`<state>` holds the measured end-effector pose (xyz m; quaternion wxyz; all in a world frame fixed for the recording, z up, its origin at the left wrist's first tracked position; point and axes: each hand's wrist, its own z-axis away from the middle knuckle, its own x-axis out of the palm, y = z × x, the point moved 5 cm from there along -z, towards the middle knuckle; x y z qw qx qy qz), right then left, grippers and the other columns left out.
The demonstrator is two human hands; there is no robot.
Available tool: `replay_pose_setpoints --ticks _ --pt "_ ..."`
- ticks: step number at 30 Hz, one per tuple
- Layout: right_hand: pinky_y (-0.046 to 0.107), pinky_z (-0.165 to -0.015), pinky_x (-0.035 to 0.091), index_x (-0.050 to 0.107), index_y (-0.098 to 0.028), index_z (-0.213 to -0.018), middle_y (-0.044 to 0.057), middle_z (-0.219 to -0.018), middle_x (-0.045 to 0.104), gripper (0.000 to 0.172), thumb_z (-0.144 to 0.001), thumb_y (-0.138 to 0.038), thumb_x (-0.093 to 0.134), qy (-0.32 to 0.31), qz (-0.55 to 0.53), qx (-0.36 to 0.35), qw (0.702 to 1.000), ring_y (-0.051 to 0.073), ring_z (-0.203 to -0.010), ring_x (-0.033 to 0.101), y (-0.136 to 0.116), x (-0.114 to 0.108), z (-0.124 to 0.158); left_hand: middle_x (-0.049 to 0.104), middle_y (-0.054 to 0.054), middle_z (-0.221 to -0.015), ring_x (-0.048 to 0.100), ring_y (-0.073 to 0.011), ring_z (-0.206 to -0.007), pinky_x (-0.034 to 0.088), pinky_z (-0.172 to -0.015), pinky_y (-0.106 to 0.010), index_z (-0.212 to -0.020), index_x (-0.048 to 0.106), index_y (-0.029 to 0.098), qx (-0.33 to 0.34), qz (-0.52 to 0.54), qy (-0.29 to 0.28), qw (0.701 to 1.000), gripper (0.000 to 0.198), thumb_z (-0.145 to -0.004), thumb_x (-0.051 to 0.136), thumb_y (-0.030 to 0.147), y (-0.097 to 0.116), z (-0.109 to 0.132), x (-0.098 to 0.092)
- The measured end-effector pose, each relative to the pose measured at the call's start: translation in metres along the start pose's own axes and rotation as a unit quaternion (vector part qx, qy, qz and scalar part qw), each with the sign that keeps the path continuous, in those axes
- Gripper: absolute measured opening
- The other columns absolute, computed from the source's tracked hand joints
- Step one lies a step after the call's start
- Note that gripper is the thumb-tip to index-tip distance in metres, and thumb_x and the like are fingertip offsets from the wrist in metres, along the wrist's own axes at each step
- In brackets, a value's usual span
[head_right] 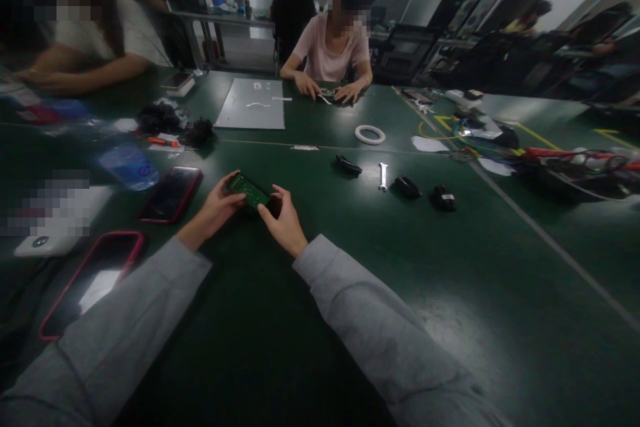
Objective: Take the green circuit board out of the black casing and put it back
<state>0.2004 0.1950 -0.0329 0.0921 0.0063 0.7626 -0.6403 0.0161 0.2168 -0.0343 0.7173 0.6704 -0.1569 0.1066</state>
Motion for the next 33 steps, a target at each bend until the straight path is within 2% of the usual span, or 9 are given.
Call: replay_pose_setpoints --ticks 4,9,14,20,26,30,33 --pt "0.043 -0.103 0.049 0.043 -0.023 -0.138 0.01 -0.126 0.055 0.063 -0.083 -0.04 0.069 0.01 0.015 -0.028 0.999 0.022 -0.117 0.057 0.002 -0.002 0.001 0.06 -0.004 -0.125 0.06 -0.0187 -0.113 0.052 -0.092 -0.027 -0.134 0.057 0.03 -0.002 0.032 -0.026 0.999 0.076 -0.065 0.083 0.012 0.003 0.001 0.004" --pt "0.045 -0.111 0.045 0.04 -0.025 -0.14 0.009 -0.129 0.054 0.06 -0.086 -0.029 0.067 0.021 0.013 -0.065 0.998 0.021 -0.125 0.054 0.001 -0.005 -0.001 0.058 -0.005 -0.131 0.057 -0.0236 -0.122 0.049 -0.102 -0.035 -0.139 0.054 0.032 0.0 0.001 -0.038 0.999 0.08 -0.067 0.083 0.014 0.003 0.002 0.004" --pt "0.045 -0.117 0.04 0.039 -0.026 -0.144 0.009 -0.133 0.052 0.063 -0.086 -0.021 0.064 0.002 0.073 -0.108 0.992 0.022 -0.129 0.051 0.0 -0.011 -0.007 0.057 -0.008 -0.134 0.054 -0.0261 -0.127 0.043 -0.109 -0.044 -0.143 0.047 0.029 0.051 -0.1 -0.04 0.993 0.082 -0.07 0.083 0.025 0.001 0.0 0.002" --pt "0.046 -0.112 0.044 0.046 -0.025 -0.138 0.009 -0.133 0.05 0.056 -0.085 -0.019 0.064 -0.028 0.126 -0.157 0.979 0.023 -0.128 0.051 -0.003 -0.021 -0.012 0.059 -0.013 -0.128 0.058 -0.0271 -0.118 0.043 -0.106 -0.047 -0.142 0.044 0.022 0.141 -0.271 -0.046 0.951 0.083 -0.071 0.084 0.037 0.003 -0.002 0.004" --pt "0.048 -0.112 0.043 0.046 -0.022 -0.136 0.011 -0.131 0.05 0.059 -0.081 -0.023 0.068 -0.01 0.15 -0.12 0.981 0.025 -0.126 0.051 0.002 -0.023 -0.014 0.059 -0.014 -0.132 0.056 -0.0277 -0.123 0.044 -0.106 -0.048 -0.131 0.054 0.02 0.191 -0.369 -0.074 0.907 0.061 -0.078 0.078 0.039 0.006 0.005 0.014" --pt "0.047 -0.113 0.042 0.049 -0.021 -0.134 0.011 -0.132 0.052 0.057 -0.081 -0.023 0.069 -0.011 0.131 -0.113 0.985 0.025 -0.127 0.051 0.006 -0.022 -0.015 0.058 -0.014 -0.133 0.056 -0.0284 -0.123 0.043 -0.106 -0.051 -0.134 0.053 0.021 0.204 -0.377 -0.095 0.899 0.064 -0.077 0.079 0.036 0.007 0.006 0.015" --pt "0.045 -0.111 0.044 0.052 -0.021 -0.132 0.011 -0.13 0.054 0.056 -0.08 -0.026 0.072 -0.017 0.082 -0.087 0.993 0.023 -0.123 0.054 0.009 -0.026 -0.02 0.052 -0.014 -0.136 0.051 -0.0292 -0.13 0.038 -0.112 -0.053 -0.138 0.051 0.023 0.225 -0.4 -0.129 0.879 0.069 -0.075 0.079 0.031 0.009 0.007 0.015"
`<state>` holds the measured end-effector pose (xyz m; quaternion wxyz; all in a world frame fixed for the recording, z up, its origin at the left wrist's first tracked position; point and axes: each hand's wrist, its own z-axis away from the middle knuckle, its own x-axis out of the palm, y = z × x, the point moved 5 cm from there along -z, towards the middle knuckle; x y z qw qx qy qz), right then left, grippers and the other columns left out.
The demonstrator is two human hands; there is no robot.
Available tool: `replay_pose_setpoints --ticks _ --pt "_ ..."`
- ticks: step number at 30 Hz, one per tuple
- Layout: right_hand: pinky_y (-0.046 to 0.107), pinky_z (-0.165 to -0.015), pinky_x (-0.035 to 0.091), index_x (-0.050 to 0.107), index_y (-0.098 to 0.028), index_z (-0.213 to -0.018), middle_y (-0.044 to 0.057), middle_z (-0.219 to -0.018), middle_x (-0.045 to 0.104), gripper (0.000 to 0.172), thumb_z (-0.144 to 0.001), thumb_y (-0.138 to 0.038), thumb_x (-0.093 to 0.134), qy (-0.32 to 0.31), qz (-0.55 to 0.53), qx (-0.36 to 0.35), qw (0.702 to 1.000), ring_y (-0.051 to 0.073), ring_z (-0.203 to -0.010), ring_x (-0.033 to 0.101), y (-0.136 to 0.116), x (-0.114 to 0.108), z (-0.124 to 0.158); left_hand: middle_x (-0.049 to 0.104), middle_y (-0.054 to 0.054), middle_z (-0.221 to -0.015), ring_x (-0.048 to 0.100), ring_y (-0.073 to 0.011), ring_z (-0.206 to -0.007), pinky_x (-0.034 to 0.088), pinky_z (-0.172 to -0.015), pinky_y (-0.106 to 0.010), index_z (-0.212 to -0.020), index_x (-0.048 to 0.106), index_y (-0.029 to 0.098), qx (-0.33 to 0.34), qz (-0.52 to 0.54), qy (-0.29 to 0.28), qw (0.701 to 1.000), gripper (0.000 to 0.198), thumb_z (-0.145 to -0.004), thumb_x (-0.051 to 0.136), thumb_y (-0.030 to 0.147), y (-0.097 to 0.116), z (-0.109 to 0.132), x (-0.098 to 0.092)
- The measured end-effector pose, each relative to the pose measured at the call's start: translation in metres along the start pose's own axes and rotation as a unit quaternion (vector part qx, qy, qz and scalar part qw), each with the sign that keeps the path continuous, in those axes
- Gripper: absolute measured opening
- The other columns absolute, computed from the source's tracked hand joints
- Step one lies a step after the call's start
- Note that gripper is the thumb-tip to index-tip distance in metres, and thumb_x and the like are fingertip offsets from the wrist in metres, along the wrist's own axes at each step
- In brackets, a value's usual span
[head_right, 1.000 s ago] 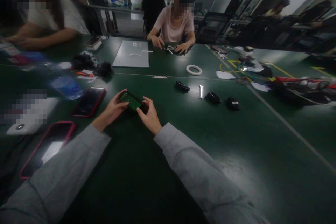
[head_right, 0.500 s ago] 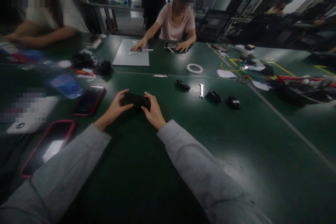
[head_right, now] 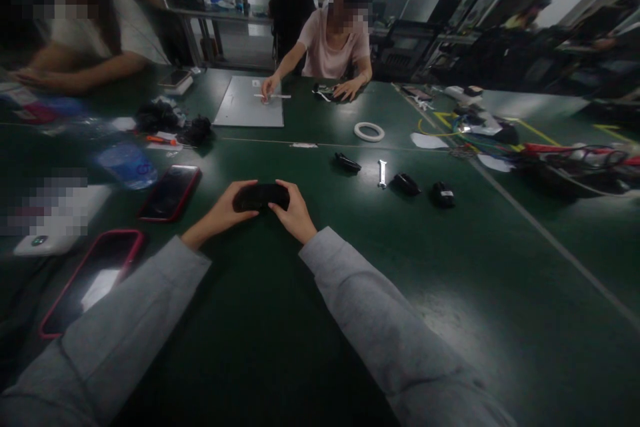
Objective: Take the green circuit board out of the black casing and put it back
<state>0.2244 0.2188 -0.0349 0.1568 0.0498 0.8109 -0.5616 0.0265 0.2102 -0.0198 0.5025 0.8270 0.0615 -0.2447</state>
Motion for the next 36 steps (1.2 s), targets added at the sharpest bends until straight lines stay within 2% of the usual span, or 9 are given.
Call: replay_pose_setpoints --ticks 5,9,12,16,19,23,28,32,36 --pt "0.04 -0.102 0.05 0.058 -0.022 -0.124 0.007 -0.117 0.063 0.054 -0.078 -0.042 0.077 -0.053 -0.108 0.094 0.988 0.02 -0.113 0.061 0.007 -0.009 -0.005 0.042 -0.015 -0.146 0.039 -0.0321 -0.141 0.03 -0.118 -0.056 -0.138 0.051 0.023 0.025 -0.029 -0.018 0.999 0.071 -0.073 0.079 0.025 0.004 -0.001 -0.006" --pt "0.032 -0.079 0.054 0.061 -0.021 -0.119 0.003 -0.096 0.066 0.053 -0.081 -0.057 0.071 -0.044 -0.126 0.142 0.981 0.017 -0.09 0.063 0.006 -0.015 -0.005 0.052 -0.013 -0.139 0.05 -0.0297 -0.133 0.039 -0.112 -0.053 -0.134 0.052 0.023 -0.005 0.012 -0.031 0.999 0.064 -0.077 0.078 0.031 0.009 0.0 -0.004" --pt "0.027 -0.069 0.051 0.063 -0.021 -0.115 0.003 -0.095 0.065 0.054 -0.084 -0.065 0.063 -0.035 -0.106 0.131 0.985 0.016 -0.085 0.061 0.003 -0.014 -0.005 0.06 -0.011 -0.13 0.058 -0.0266 -0.122 0.046 -0.105 -0.047 -0.13 0.054 0.022 -0.04 0.027 -0.031 0.998 0.058 -0.079 0.078 0.037 0.011 0.002 -0.001" --pt "0.03 -0.085 0.051 0.065 -0.021 -0.108 0.004 -0.104 0.064 0.053 -0.09 -0.069 0.051 -0.037 -0.083 0.085 0.992 0.017 -0.097 0.06 -0.004 -0.013 -0.004 0.063 -0.01 -0.124 0.061 -0.0249 -0.115 0.048 -0.1 -0.043 -0.124 0.056 0.019 -0.086 0.044 0.008 0.995 0.055 -0.079 0.077 0.044 0.011 0.003 -0.002" --pt "0.032 -0.086 0.052 0.058 -0.024 -0.127 0.004 -0.103 0.064 0.057 -0.09 -0.067 0.054 -0.07 -0.089 0.096 0.989 0.017 -0.096 0.061 -0.005 -0.01 -0.003 0.063 -0.01 -0.12 0.062 -0.0236 -0.109 0.052 -0.092 -0.039 -0.121 0.058 0.019 -0.136 0.088 0.038 0.986 0.049 -0.085 0.069 0.049 0.007 0.004 -0.004" --pt "0.033 -0.081 0.053 0.038 -0.028 -0.15 0.002 -0.098 0.062 0.077 -0.085 -0.059 0.067 -0.128 -0.08 0.083 0.985 0.015 -0.086 0.061 -0.005 -0.007 -0.002 0.064 -0.008 -0.107 0.063 -0.0204 -0.089 0.053 -0.063 -0.027 -0.12 0.06 0.02 -0.186 0.143 0.045 0.971 0.05 -0.085 0.067 0.054 0.004 0.005 -0.005" --pt "0.042 -0.096 0.05 0.054 -0.025 -0.137 0.007 -0.12 0.06 0.071 -0.076 -0.052 0.079 -0.189 -0.045 0.052 0.98 0.021 -0.109 0.06 -0.008 -0.006 -0.003 0.061 -0.008 -0.105 0.061 -0.0183 -0.081 0.046 -0.044 -0.02 -0.107 0.063 0.019 -0.218 0.17 0.078 0.958 0.043 -0.089 0.057 0.057 -0.001 0.004 -0.005" --pt "0.049 -0.111 0.041 0.055 -0.023 -0.137 0.009 -0.128 0.059 0.076 -0.07 -0.044 0.085 -0.229 -0.066 0.052 0.97 0.023 -0.122 0.057 -0.012 -0.005 -0.003 0.059 -0.005 -0.092 0.059 -0.0164 -0.073 0.046 -0.043 -0.02 -0.101 0.064 0.019 -0.249 0.177 0.06 0.95 0.035 -0.087 0.061 0.051 -0.001 0.003 -0.003" --pt "0.049 -0.117 0.036 0.054 -0.023 -0.135 0.009 -0.133 0.058 0.078 -0.067 -0.036 0.088 -0.258 -0.098 0.068 0.959 0.023 -0.129 0.054 -0.017 -0.006 -0.003 0.06 -0.005 -0.091 0.06 -0.0155 -0.07 0.045 -0.043 -0.02 -0.099 0.065 0.019 -0.3 0.203 0.08 0.929 0.033 -0.086 0.062 0.049 -0.001 0.003 -0.004"
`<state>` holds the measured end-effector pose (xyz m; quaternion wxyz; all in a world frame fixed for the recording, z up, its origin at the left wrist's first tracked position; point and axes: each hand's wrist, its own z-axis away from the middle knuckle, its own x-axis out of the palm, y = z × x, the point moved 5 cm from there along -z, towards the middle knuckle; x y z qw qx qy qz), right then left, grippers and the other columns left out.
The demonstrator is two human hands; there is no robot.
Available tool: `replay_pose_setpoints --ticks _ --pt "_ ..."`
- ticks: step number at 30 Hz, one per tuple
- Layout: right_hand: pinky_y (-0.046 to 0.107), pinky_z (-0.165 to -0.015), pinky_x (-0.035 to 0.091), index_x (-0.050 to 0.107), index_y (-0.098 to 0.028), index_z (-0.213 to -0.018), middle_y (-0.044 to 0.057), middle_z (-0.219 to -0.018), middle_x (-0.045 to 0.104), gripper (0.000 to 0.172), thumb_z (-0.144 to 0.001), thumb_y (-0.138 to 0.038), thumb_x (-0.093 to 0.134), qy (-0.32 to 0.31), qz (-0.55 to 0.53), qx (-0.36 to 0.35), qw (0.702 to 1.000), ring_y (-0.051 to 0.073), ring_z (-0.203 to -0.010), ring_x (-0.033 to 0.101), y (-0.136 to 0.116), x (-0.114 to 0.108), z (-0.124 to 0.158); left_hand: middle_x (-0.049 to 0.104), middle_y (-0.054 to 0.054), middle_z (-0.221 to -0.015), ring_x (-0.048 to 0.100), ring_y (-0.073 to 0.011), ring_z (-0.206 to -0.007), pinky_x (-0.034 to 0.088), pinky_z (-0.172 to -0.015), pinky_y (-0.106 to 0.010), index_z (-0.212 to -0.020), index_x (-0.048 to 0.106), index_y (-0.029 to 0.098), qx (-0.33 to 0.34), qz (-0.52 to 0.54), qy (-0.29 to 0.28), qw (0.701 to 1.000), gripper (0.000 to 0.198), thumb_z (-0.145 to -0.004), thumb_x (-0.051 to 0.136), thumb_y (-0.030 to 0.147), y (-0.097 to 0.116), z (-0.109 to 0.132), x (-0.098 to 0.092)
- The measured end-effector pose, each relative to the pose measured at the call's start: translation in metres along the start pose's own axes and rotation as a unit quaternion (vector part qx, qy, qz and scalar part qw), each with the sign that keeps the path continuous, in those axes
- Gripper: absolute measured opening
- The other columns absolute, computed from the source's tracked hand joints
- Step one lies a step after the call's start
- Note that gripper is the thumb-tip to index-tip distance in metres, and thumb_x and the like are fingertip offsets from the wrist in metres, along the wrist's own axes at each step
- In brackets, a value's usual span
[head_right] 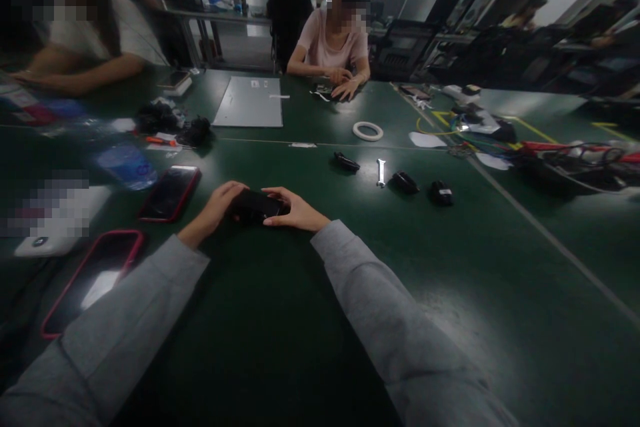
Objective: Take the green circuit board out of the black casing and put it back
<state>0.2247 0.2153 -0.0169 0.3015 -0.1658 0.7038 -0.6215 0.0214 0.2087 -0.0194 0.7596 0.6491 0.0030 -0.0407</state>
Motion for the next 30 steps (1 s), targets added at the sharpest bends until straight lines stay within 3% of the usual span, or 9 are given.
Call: replay_pose_setpoints --ticks 4,8,19,25,30 --pt "0.049 -0.115 0.04 0.059 -0.021 -0.127 0.008 -0.129 0.062 0.06 -0.074 -0.034 0.082 0.019 -0.034 0.013 0.999 0.021 -0.123 0.059 -0.002 -0.002 0.001 0.063 -0.005 -0.083 0.061 -0.0139 -0.061 0.044 -0.044 -0.021 -0.099 0.065 0.019 -0.039 0.044 -0.014 0.998 0.039 -0.086 0.064 0.056 -0.002 -0.003 -0.001" --pt "0.048 -0.111 0.044 0.061 -0.021 -0.124 0.007 -0.126 0.064 0.052 -0.077 -0.035 0.079 0.047 -0.065 0.033 0.996 0.021 -0.119 0.062 0.001 -0.002 0.001 0.065 -0.004 -0.076 0.059 -0.0128 -0.051 0.042 -0.043 -0.023 -0.101 0.064 0.019 -0.049 0.066 -0.03 0.996 0.042 -0.087 0.063 0.058 -0.004 -0.005 -0.002" --pt "0.045 -0.105 0.05 0.06 -0.021 -0.125 0.007 -0.122 0.067 0.053 -0.078 -0.038 0.079 0.064 -0.084 0.051 0.993 0.02 -0.112 0.065 0.008 -0.004 0.0 0.067 -0.004 -0.078 0.062 -0.013 -0.054 0.048 -0.046 -0.023 -0.107 0.066 0.019 -0.041 0.086 -0.041 0.995 0.034 -0.092 0.061 0.049 -0.007 -0.009 -0.003" --pt "0.043 -0.102 0.052 0.062 -0.022 -0.12 0.006 -0.116 0.069 0.049 -0.078 -0.042 0.078 0.112 -0.092 0.041 0.989 0.02 -0.108 0.067 0.011 -0.001 -0.001 0.07 -0.007 -0.092 0.065 -0.0122 -0.061 0.054 -0.052 -0.024 -0.113 0.066 0.018 -0.038 0.117 -0.04 0.992 0.033 -0.093 0.06 0.044 -0.009 -0.01 -0.004" --pt "0.042 -0.098 0.054 0.062 -0.022 -0.119 0.005 -0.11 0.07 0.05 -0.079 -0.046 0.077 0.134 -0.094 0.049 0.985 0.02 -0.103 0.068 0.012 0.0 0.0 0.07 -0.008 -0.089 0.067 -0.0136 -0.063 0.056 -0.057 -0.025 -0.118 0.066 0.016 -0.043 0.124 -0.047 0.99 0.036 -0.095 0.057 0.043 -0.009 -0.009 -0.003"
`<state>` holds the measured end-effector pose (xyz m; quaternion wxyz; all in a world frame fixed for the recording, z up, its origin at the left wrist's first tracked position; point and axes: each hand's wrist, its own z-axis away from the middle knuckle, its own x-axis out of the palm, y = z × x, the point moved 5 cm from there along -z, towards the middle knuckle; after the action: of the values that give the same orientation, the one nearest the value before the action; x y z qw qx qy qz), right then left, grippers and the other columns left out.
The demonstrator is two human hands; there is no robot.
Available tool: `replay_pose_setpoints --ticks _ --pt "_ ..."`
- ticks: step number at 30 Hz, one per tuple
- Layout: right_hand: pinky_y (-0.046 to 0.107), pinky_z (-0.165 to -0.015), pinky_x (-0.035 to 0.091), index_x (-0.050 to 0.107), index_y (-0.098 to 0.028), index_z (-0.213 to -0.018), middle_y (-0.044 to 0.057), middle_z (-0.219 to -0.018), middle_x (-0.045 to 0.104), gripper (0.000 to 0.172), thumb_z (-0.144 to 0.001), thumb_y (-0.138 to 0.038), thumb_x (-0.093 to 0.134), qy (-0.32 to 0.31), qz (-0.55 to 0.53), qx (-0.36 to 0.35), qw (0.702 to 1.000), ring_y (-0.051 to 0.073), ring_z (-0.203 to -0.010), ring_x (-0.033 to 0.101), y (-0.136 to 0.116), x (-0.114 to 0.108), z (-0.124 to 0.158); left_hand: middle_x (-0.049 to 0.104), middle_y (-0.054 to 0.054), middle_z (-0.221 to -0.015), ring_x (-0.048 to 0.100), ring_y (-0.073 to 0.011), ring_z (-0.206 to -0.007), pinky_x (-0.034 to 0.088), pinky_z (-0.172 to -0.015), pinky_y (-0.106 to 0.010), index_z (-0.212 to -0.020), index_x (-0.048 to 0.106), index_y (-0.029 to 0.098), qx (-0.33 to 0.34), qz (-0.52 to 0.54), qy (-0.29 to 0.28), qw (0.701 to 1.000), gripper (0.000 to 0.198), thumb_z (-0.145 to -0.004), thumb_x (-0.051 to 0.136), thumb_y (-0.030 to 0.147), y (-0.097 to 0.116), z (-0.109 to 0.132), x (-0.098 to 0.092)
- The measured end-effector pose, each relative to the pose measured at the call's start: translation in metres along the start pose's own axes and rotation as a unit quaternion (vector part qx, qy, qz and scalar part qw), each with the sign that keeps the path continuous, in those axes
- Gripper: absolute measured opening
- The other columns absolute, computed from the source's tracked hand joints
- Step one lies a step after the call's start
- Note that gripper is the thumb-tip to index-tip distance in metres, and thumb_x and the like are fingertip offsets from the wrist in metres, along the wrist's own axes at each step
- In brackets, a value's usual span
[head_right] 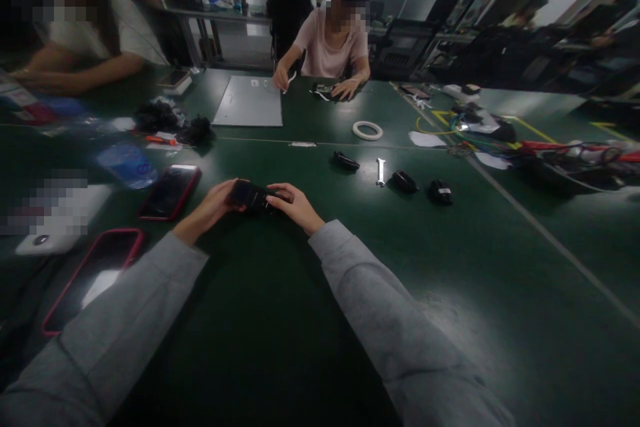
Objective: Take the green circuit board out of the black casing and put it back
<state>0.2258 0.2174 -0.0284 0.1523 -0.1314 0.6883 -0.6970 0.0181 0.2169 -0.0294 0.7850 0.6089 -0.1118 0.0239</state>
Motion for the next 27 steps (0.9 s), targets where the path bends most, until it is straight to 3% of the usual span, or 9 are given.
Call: replay_pose_setpoints --ticks 5,10,18,27 --pt "0.041 -0.096 0.054 0.062 -0.022 -0.119 0.005 -0.11 0.07 0.048 -0.081 -0.048 0.075 0.008 0.009 -0.007 1.0 0.019 -0.102 0.067 0.0004 -0.0012 0.001 0.071 -0.009 -0.09 0.067 -0.0141 -0.064 0.057 -0.059 -0.026 -0.12 0.064 0.014 -0.005 0.014 -0.005 1.0 0.039 -0.096 0.057 0.043 0.0011 0.0016 0.001" --pt "0.038 -0.093 0.054 0.063 -0.021 -0.115 0.006 -0.11 0.07 0.048 -0.08 -0.051 0.075 0.035 0.008 -0.012 0.999 0.019 -0.101 0.067 -0.0019 -0.0013 0.0023 0.069 -0.008 -0.087 0.069 -0.015 -0.073 0.06 -0.074 -0.031 -0.124 0.062 0.014 0.01 0.02 -0.028 0.999 0.047 -0.093 0.061 0.049 0.0016 0.0021 0.0016" --pt "0.035 -0.085 0.054 0.063 -0.019 -0.114 0.005 -0.1 0.07 0.049 -0.08 -0.052 0.074 0.047 0.027 -0.026 0.998 0.017 -0.091 0.067 0.0001 -0.0007 0.0006 0.06 -0.016 -0.131 0.07 -0.0166 -0.089 0.061 -0.083 -0.034 -0.135 0.055 0.016 0.036 -0.049 -0.038 0.997 0.066 -0.077 0.081 0.031 0.0015 0.0036 0.0059" --pt "0.032 -0.078 0.053 0.063 -0.019 -0.113 0.003 -0.094 0.07 0.048 -0.079 -0.051 0.075 0.04 0.037 -0.034 0.998 0.017 -0.086 0.067 -0.0001 0.0017 0.0006 0.056 -0.017 -0.134 0.067 -0.0233 -0.102 0.062 -0.085 -0.04 -0.135 0.053 0.015 0.073 -0.107 -0.022 0.991 0.069 -0.075 0.082 0.033 -0.002 0.0012 0.0072"
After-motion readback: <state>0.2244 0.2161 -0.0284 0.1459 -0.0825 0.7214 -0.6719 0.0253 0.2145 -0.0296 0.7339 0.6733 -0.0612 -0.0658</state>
